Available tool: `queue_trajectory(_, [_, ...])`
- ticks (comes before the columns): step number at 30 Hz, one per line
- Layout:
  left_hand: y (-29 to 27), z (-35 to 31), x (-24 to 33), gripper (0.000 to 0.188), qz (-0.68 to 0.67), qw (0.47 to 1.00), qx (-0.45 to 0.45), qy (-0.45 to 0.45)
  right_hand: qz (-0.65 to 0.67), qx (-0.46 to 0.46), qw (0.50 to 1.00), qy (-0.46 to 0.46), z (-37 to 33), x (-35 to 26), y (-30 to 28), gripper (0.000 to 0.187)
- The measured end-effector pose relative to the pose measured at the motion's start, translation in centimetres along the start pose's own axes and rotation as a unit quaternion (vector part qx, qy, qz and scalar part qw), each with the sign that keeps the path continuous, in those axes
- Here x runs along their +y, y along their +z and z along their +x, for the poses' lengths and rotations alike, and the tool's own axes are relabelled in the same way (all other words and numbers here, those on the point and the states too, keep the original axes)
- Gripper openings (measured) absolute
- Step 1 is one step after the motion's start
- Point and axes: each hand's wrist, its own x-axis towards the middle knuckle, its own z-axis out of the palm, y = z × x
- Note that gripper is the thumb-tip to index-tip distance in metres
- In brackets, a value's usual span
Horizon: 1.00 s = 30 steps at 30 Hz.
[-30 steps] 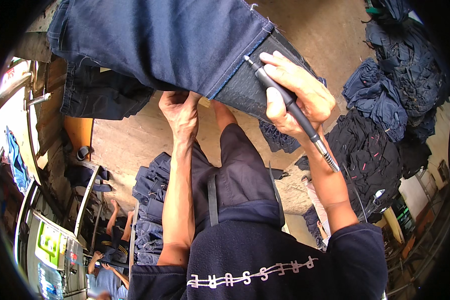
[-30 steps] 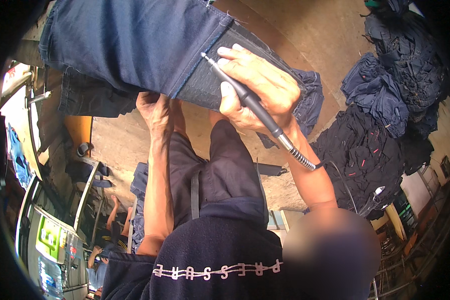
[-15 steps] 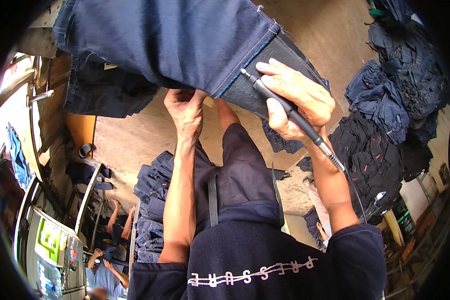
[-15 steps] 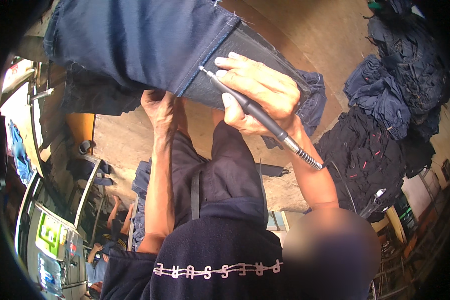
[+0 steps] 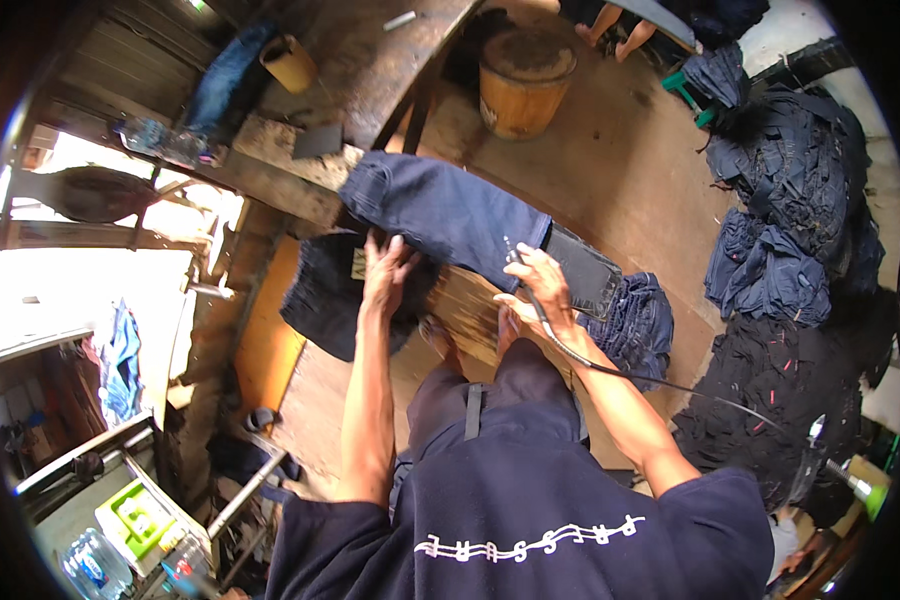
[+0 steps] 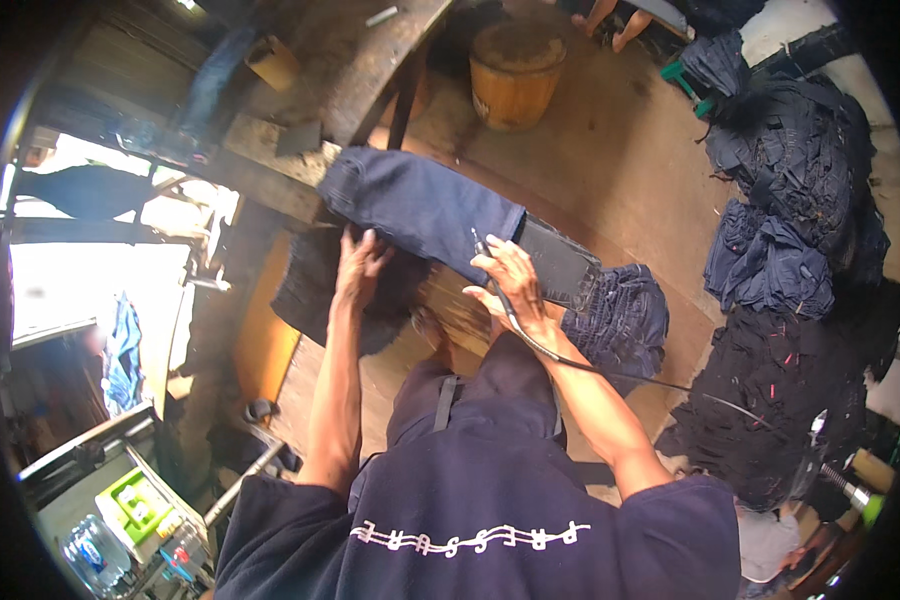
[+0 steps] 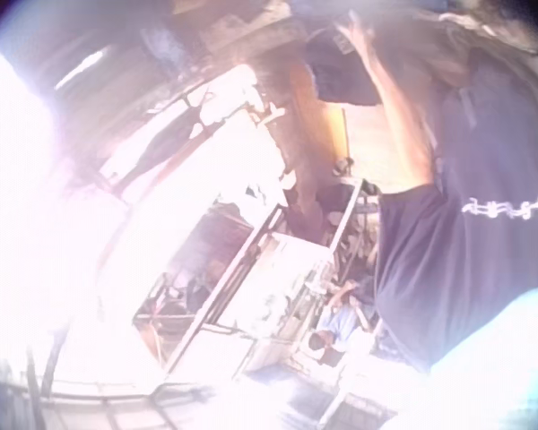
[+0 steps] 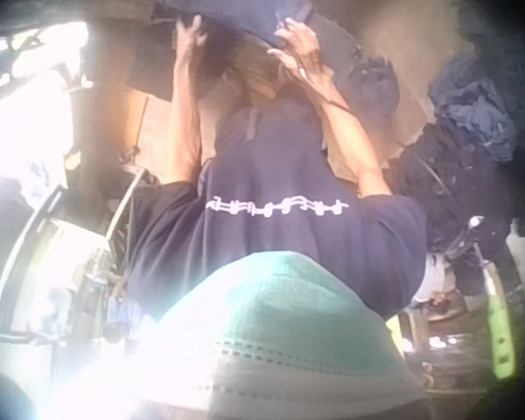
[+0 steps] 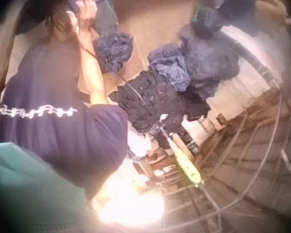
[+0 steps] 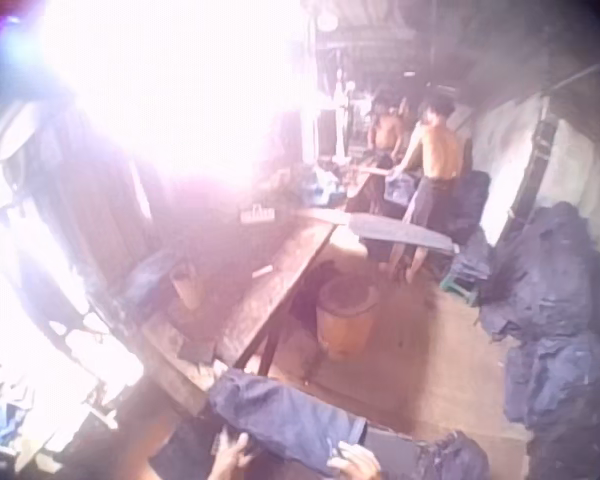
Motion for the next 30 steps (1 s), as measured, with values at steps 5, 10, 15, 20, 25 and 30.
queue_trajectory(5, [1.2, 2.4, 1.0, 0.060, 0.124, 0.985, 0.121, 0.023, 0.025, 0.067, 0.997, 0.005, -0.8, -0.2, 2.8, 0.034])
queue_trajectory(10, [5.5, -6.8, 0.8, 0.035, 0.367, 0.882, 0.183, 0.231, 0.099, 0.132, 0.984, 0.062, -2.4, 0.9, -1.9, 0.016])
queue_trajectory(15, [14.6, -5.1, -1.8, 0.052, 0.524, 0.760, -0.003, 0.385, 0.031, 0.243, 0.948, 0.204, -2.2, 9.3, -8.9, 0.019])
queue_trajectory(20, [18.2, 4.0, -5.0, 0.062, 0.732, 0.595, -0.027, 0.332, -0.044, 0.205, 0.933, 0.291, 2.0, 14.1, -9.2, 0.029])
queue_trajectory(25, [17.5, 4.4, -4.0, 0.051, 0.695, 0.633, -0.079, 0.332, 0.122, 0.118, 0.980, 0.101, 3.7, 9.6, -4.2, 0.022])
queue_trajectory(30, [10.9, -0.6, 1.0, 0.055, 0.635, 0.682, 0.111, 0.347, 0.210, 0.067, 0.963, 0.157, 4.8, 7.1, 1.1, 0.020])
